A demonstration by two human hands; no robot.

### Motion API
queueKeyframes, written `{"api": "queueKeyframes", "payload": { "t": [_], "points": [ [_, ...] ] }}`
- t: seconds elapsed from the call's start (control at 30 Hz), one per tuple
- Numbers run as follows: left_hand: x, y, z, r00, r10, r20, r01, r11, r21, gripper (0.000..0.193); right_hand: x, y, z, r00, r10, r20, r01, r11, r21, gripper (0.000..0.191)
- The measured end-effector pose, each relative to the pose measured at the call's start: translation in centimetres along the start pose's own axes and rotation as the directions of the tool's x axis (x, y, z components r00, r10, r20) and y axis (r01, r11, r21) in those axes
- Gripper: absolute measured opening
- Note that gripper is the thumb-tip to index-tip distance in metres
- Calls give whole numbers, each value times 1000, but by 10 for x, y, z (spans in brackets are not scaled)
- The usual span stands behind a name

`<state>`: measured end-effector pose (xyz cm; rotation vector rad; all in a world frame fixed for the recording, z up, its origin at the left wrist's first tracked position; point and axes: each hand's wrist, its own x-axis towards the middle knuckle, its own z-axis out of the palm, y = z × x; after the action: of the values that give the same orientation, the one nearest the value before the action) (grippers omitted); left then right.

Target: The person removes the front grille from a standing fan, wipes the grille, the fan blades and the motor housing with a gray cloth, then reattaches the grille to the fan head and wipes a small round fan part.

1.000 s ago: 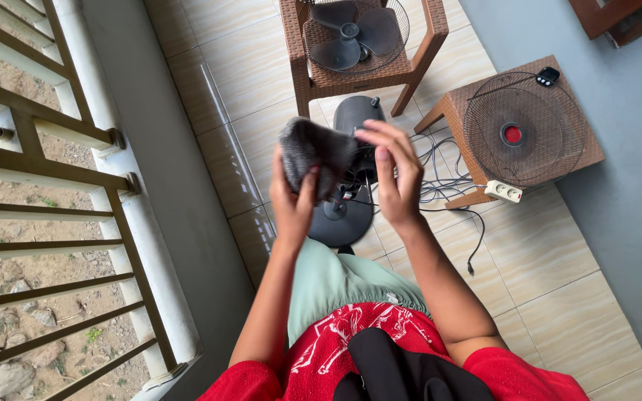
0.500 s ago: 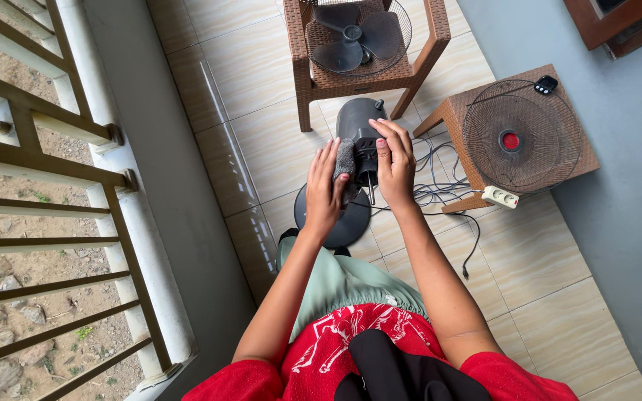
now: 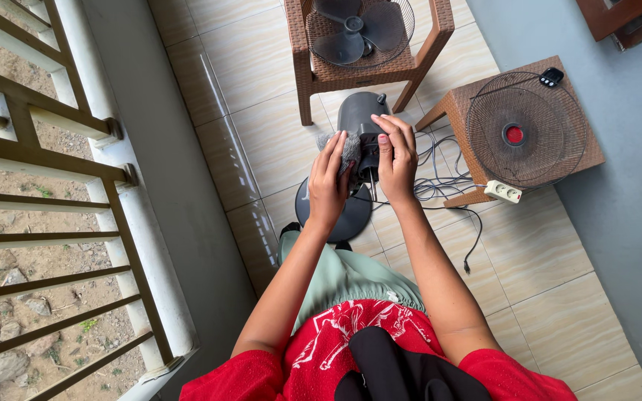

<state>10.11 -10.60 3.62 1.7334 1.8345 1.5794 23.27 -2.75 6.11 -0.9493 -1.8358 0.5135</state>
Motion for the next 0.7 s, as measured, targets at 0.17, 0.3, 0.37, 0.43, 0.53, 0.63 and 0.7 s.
{"api": "queueKeyframes", "payload": {
  "t": [0.17, 0.3, 0.37, 0.43, 0.53, 0.63, 0.7],
  "points": [
    [-25, -7, 3, 993, -114, -25, 112, 992, -61, 62, -3, 1, 1, 1000, -3, -12, 3, 1000, 8, 28],
    [-24, -4, 3, 983, -179, -50, 171, 977, -131, 57, -4, 4, 0, 1000, -2, -14, 2, 1000, 2, 29],
    [-13, 3, 0, 983, -173, -55, 167, 982, -87, 55, -6, 5, 1, 1000, -8, -13, 8, 1000, 0, 29],
    [4, 13, -3, 990, -114, -77, 110, 992, -60, 52, -7, 7, 3, 1000, -14, -11, 14, 1000, -4, 29],
    [31, 30, -1, 995, 10, -94, -13, 999, -32, 47, -8, 10, 6, 1000, 3, -13, -3, 1000, -9, 28],
    [44, 37, -1, 998, 36, -57, -36, 999, -5, 44, -7, 12, 7, 1000, 27, -14, -27, 1000, 0, 26],
    [44, 33, -3, 998, 43, -45, -44, 999, -13, 44, -4, 12, 5, 1000, 5, -11, -4, 1000, 13, 27]
  ]
}}
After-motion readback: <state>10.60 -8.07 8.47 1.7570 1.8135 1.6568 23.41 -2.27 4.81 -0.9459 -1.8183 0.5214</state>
